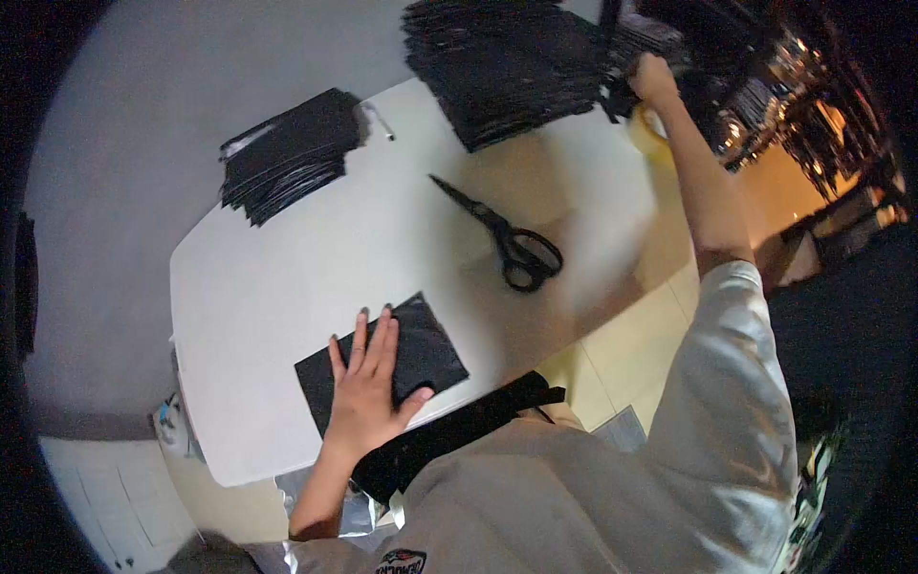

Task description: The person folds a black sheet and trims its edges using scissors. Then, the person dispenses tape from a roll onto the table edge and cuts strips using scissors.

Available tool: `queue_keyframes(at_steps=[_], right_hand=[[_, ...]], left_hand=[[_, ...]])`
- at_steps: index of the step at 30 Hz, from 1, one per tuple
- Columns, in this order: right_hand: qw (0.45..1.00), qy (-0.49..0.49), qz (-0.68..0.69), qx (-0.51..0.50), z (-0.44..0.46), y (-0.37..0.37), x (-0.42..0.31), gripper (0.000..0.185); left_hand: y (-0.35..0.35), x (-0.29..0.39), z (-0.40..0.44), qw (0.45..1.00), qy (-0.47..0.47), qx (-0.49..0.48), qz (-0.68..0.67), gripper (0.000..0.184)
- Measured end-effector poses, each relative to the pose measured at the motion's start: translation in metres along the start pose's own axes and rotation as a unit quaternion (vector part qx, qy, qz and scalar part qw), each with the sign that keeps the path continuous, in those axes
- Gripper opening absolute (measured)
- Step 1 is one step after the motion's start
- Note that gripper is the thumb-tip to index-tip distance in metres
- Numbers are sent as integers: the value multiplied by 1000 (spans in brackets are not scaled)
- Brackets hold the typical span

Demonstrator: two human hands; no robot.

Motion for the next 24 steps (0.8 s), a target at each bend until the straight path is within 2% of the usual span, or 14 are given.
queue_keyframes(at_steps=[4, 5, 6, 8, 10, 11, 12, 13, 14, 15, 18, 20, 22, 24], right_hand=[[991, -92, -57, -82, 4, 38, -16, 38], [989, -62, -32, -133, 23, 82, 9, 40], [987, -40, 9, -154, 15, 70, 6, 40], [990, -93, 8, -104, 30, 98, 31, 37], [987, -90, -53, -125, 11, 39, 16, 35], [994, -66, -64, -55, 26, 60, 52, 34], [977, -135, -155, -51, 27, 57, 58, 32], [994, -69, -87, -13, 22, 38, 67, 32], [992, -114, -52, -3, 11, 7, 46, 34], [998, -60, -3, 6, -16, -40, 9, 39], [958, -64, 279, 0, -91, -94, -75, 40], [955, -165, 246, 10, -140, -141, -155, 40], [919, -252, 303, -12, -191, -159, -218, 32], [873, -365, 322, -33, -242, -177, -274, 29]], left_hand=[[-8, -2, -5, 999, 21, 27, -12, 98], [-12, -9, -9, 999, 1, 35, -14, 98], [-15, -12, -12, 999, 16, 32, -29, 97], [-23, -21, -18, 999, 19, 29, -23, 95], [-30, -42, -27, 1000, -2, 19, -12, 98], [-35, -50, -31, 1000, -15, 16, -7, 99], [-35, -61, -34, 1000, -20, 14, 4, 101], [-35, -73, -36, 1000, -9, 19, 4, 102], [-38, -82, -37, 1000, -5, 24, 10, 102], [-39, -89, -36, 999, -3, 30, 18, 102], [-29, -101, -32, 997, 5, 53, 51, 103], [-36, -100, -36, 995, 23, 97, 24, 105], [-59, -77, -50, 984, 69, 155, -60, 104], [-89, -54, -88, 934, 143, 303, -123, 63]])
Point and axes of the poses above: each hand's wrist, its own z-axis towards the middle knuckle, its own y-axis out of the palm, x = y × z, the point moved 6 cm from there along z, towards the middle knuckle, and after that the axes turned 13 degrees about -z, right-handed, at the moved point
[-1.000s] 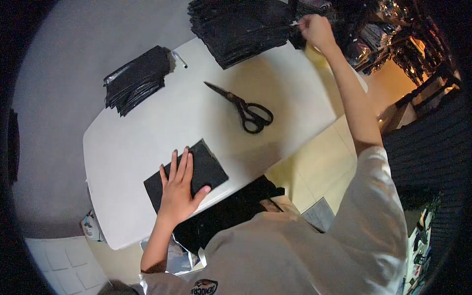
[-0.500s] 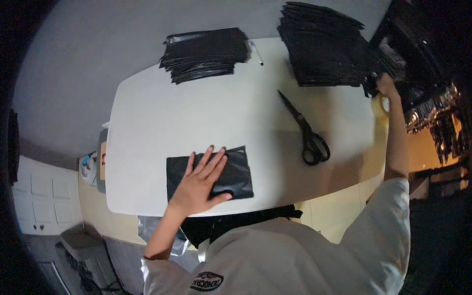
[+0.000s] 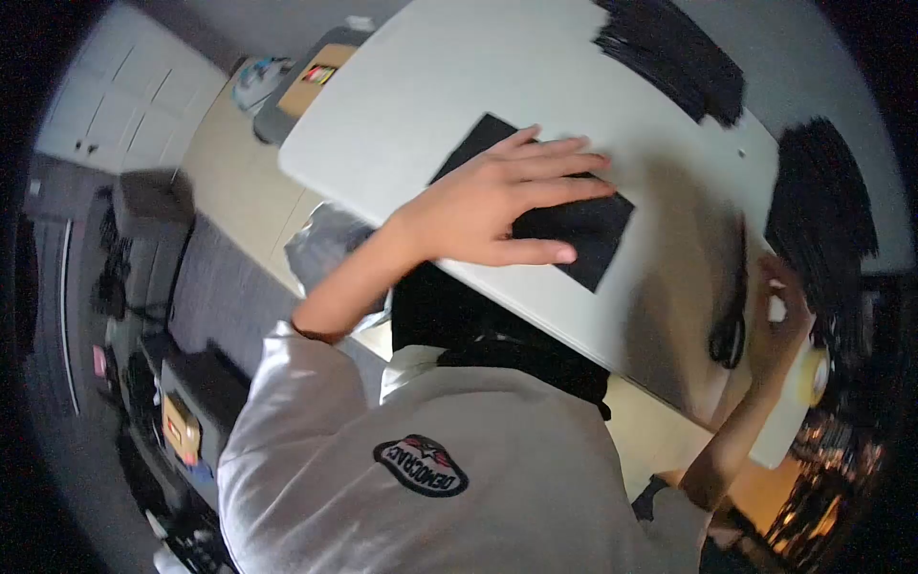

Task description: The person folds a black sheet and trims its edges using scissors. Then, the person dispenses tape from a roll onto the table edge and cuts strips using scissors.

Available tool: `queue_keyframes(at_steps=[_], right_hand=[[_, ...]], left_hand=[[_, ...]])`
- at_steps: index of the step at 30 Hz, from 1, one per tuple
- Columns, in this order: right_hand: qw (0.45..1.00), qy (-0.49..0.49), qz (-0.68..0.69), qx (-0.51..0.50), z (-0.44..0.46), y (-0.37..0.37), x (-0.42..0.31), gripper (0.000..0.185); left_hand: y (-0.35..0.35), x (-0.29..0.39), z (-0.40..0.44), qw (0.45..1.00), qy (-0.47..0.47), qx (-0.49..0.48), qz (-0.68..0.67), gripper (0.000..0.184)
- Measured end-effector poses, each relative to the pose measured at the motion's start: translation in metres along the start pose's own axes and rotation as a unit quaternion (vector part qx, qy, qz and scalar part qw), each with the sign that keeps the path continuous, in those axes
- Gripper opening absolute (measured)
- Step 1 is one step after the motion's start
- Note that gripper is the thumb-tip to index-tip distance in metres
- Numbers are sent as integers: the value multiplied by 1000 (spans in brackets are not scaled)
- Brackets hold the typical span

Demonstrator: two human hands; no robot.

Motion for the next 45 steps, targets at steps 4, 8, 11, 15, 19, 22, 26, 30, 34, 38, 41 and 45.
queue_keyframes(at_steps=[4, 8, 11, 15, 19, 22, 26, 30, 34, 38, 41, 45], right_hand=[[994, -42, -26, -102, 4, 51, -123, 24], [963, -236, 32, -128, 10, 93, -178, 28], [959, -226, 27, -168, 20, 111, -223, 37], [951, -237, 1, -197, 41, 133, -254, 55], [938, -291, -39, -182, 48, 150, -275, 63], [944, -277, -13, -179, 56, 158, -282, 68], [939, -277, -56, -196, 56, 165, -293, 76], [926, -310, -76, -202, 56, 178, -289, 80], [918, -338, -69, -195, 57, 178, -289, 84], [919, -335, -55, -201, 59, 171, -291, 75], [926, -312, -39, -208, 58, 168, -289, 73], [927, -300, -18, -225, 66, 167, -282, 67]], left_hand=[[-84, 31, -94, 945, 0, 324, -48, 20], [-116, -12, -256, 768, -375, 510, -99, 40], [-87, -80, -377, 676, -666, 314, -1, 52], [-5, -209, -486, 630, -770, 80, 52, 42], [81, -277, -535, 699, -705, 123, -3, 46], [134, -280, -577, 611, -791, -22, 32, 36], [143, -247, -584, 521, -847, 41, 97, 30], [147, -232, -573, 536, -835, -73, 97, 27], [135, -242, -551, 584, -800, -71, 114, 28], [99, -231, -510, 637, -764, -33, 98, 25], [55, -202, -457, 676, -731, 8, 87, 22], [6, -154, -404, 724, -683, 18, 91, 26]])
Point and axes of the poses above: each hand's wrist, its own z-axis towards the middle knuckle, its own y-axis out of the palm, x = y × z, the point moved 6 cm from there along z, towards the middle knuckle, and after that the axes turned 13 degrees about -z, right-handed, at the moved point
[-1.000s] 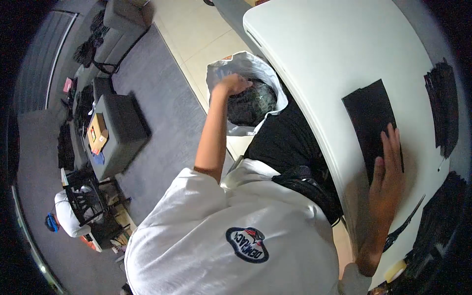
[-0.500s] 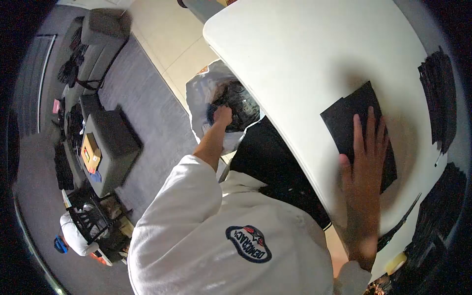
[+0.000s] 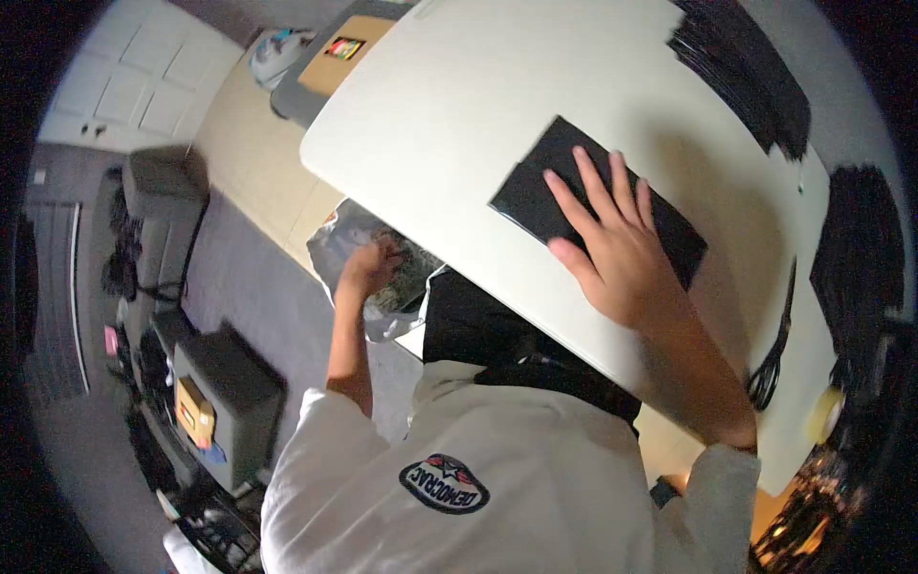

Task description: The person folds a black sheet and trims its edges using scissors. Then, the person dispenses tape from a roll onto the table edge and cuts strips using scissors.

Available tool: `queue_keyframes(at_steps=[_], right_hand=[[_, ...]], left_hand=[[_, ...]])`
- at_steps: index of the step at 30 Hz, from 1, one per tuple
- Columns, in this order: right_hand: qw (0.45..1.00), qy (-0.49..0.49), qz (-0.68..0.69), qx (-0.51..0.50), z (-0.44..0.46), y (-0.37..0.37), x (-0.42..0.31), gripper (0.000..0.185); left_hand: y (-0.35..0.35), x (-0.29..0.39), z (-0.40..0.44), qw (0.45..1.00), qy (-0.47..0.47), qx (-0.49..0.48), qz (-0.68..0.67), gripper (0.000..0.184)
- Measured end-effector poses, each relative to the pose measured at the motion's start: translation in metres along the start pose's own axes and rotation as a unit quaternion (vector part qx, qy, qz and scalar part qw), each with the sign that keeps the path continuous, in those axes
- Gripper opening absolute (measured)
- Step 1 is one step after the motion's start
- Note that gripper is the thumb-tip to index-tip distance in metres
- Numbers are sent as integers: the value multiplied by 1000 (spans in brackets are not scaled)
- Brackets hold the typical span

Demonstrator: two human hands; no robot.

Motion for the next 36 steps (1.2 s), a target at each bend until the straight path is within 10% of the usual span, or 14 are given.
queue_keyframes(at_steps=[7, 11, 14, 22, 26, 29, 32, 35, 36], right_hand=[[996, 41, -29, 67, 25, 26, 12, 62], [994, 35, -8, 99, 37, 34, 31, 69], [994, 55, 20, 91, 45, 33, 45, 76], [976, 107, 55, 182, -70, -17, -3, 70], [952, 142, 52, 265, -139, -17, -2, 57], [970, 134, 174, 102, -191, -35, 14, 38], [941, 174, 235, 168, -265, -42, 57, 25], [870, 416, 118, 237, -369, -62, 135, 17], [851, 509, 19, 125, -408, -56, 172, 17]], left_hand=[[-120, 123, -117, 988, 28, -29, -150, 21], [-169, 164, -153, 907, 194, 41, -371, 33], [-198, 206, -132, 833, 388, 89, -385, 48], [-169, 359, -45, 767, 386, 77, -507, 49], [-129, 415, -6, 855, 373, 38, -358, 52], [-87, 427, -23, 925, 370, -5, -86, 64], [-55, 432, -66, 860, 493, -63, 118, 90], [-32, 423, -79, 856, 464, -111, 200, 93], [-24, 417, -74, 863, 438, -109, 227, 93]])
Point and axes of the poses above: each hand's wrist, its own z-axis towards the middle knuckle, its own y-axis out of the palm, x = y × z, the point moved 6 cm from there along z, towards the middle knuckle, and after that the axes turned 13 degrees about -z, right-handed, at the moved point
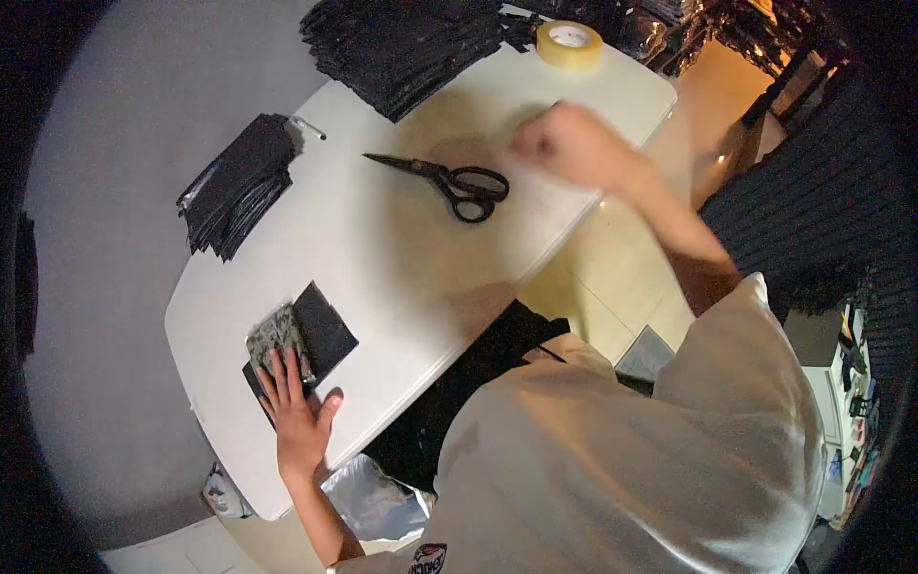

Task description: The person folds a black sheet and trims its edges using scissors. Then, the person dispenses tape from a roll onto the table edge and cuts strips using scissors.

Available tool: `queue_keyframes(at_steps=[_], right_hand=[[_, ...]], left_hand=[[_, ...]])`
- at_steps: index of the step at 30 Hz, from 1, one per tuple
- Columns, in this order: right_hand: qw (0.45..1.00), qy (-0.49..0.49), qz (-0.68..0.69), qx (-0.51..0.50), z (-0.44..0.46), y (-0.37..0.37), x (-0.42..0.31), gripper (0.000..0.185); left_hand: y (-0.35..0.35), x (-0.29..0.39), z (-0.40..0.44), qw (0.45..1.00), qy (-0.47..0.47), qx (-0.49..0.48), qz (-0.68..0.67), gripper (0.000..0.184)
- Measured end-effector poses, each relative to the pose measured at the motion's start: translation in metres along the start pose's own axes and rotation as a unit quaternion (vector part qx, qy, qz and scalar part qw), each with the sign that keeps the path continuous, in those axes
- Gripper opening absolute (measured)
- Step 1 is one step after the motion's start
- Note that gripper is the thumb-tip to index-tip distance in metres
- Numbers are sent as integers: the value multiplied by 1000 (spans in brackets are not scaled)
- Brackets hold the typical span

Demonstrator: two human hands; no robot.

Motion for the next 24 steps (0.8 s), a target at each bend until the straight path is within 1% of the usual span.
queue_keyframes(at_steps=[2, 3, 4, 5, 6, 8, 9, 11, 12, 14, 15, 17, 18, 20, 21, 22, 23, 24], right_hand=[[985, 143, -90, -20, 6, -8, 80, 28], [985, 144, -93, -14, 4, -4, 119, 28], [979, 126, -145, 67, 3, -1, 156, 36], [964, 106, -195, 148, 4, -3, 174, 44], [964, 103, -195, 147, 14, -1, 178, 44], [964, 81, -174, 184, 24, -3, 187, 56], [964, 79, -172, 189, 27, -1, 193, 56], [966, 115, -149, 176, 18, 1, 204, 57], [966, 118, -148, 174, 15, 13, 210, 57], [951, 152, -185, 194, 14, 24, 222, 56], [952, 151, -183, 193, 21, 30, 221, 56], [948, 225, -142, 175, 18, 35, 227, 55], [948, 224, -142, 176, 13, 38, 225, 55], [942, 198, -25, 271, -7, 35, 222, 46], [941, 195, -28, 275, -12, 33, 212, 46], [936, 183, 106, 283, -19, 32, 203, 41], [914, 166, 238, 284, -26, 30, 192, 37], [914, 164, 233, 289, -33, 19, 174, 37]], left_hand=[[8, -8, 4, 1000, 0, 20, -6, 91], [9, -12, 6, 999, -5, 35, -9, 89], [11, -14, 9, 999, -1, 40, -11, 89], [13, -15, 9, 999, 1, 46, -12, 86], [13, -17, 14, 999, -2, 47, -12, 83], [15, -18, 23, 998, 3, 58, -7, 80], [16, -17, 25, 998, 11, 69, -1, 76], [19, -19, 28, 996, 29, 87, -4, 76], [17, -20, 37, 996, 34, 81, -5, 75], [16, -21, 56, 996, 39, 82, -9, 74], [16, -20, 72, 996, 40, 78, -3, 73], [16, -16, 94, 995, 45, 89, 6, 70], [16, -14, 102, 995, 45, 91, 6, 70], [14, -11, 111, 993, 55, 107, 2, 68], [14, -12, 116, 992, 59, 116, -3, 66], [12, -12, 119, 991, 62, 122, -8, 66], [12, -11, 121, 991, 68, 118, -6, 66], [11, -10, 123, 991, 75, 112, -3, 66]])
Point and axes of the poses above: each hand's wrist, its own z-axis towards the middle knuckle, its own y-axis out of the palm, x = y × z, the point moved 6 cm from there along z, towards the middle knuckle, and after that the axes turned 13 degrees about -z, right-handed, at the moved point
